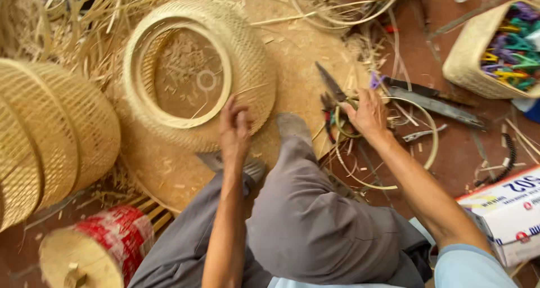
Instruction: The person sits on the floor and weaves thin bamboo strips into the rim of a partially completed basket. They use scissors to trim excess material and continue weaving the edge.
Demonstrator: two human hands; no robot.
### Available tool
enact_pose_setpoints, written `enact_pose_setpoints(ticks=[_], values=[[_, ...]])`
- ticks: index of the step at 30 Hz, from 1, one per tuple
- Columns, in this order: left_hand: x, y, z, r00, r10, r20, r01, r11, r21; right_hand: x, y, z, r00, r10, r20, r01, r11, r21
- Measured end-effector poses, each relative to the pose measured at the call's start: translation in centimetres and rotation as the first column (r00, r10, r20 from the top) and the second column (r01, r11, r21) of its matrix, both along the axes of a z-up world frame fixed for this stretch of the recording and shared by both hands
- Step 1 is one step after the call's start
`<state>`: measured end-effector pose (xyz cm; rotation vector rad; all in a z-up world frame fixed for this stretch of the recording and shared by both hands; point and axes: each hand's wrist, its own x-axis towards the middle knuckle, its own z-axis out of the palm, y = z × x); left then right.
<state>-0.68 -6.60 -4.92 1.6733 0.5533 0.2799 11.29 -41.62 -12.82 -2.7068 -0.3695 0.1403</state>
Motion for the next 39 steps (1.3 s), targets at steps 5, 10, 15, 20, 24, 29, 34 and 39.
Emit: enact_pose_setpoints(ticks=[5,10,15,20,24,29,34,39], values=[[2.8,-4.0,1.2,0.995,0.093,-0.03,-0.071,0.896,0.439,0.0,0.4,2.4,0.961,-0.015,-0.275,-0.058,0.965,-0.255],[6.2,-4.8,1.2,0.975,0.124,-0.183,-0.033,0.9,0.434,-0.8,-0.3,1.7,0.939,-0.039,-0.342,-0.086,0.936,-0.342],[5.1,-5.8,0.4,0.992,0.114,0.055,-0.126,0.826,0.549,1.6,-2.3,9.3,0.916,-0.158,-0.369,-0.041,0.878,-0.478],[6.0,-8.0,-1.1,0.968,0.197,0.154,-0.242,0.895,0.375,5.2,-1.4,18.6,0.925,0.253,-0.283,-0.335,0.895,-0.296],[6.8,-9.0,-3.4,0.988,0.154,-0.012,-0.133,0.891,0.433,8.7,5.1,23.4,0.882,0.436,-0.177,-0.471,0.805,-0.361],[6.3,-10.3,-6.1,0.976,0.215,0.048,-0.193,0.941,-0.277,10.3,10.5,25.8,0.822,0.399,-0.406,-0.559,0.7,-0.445],[8.2,-11.8,-5.4,0.971,0.222,-0.087,-0.235,0.824,-0.515,11.3,10.3,24.8,0.765,0.452,-0.459,-0.619,0.713,-0.329],[10.4,-11.9,-5.5,0.956,0.288,0.056,-0.171,0.701,-0.692,10.9,8.8,25.3,0.78,0.383,-0.495,-0.586,0.725,-0.362]])
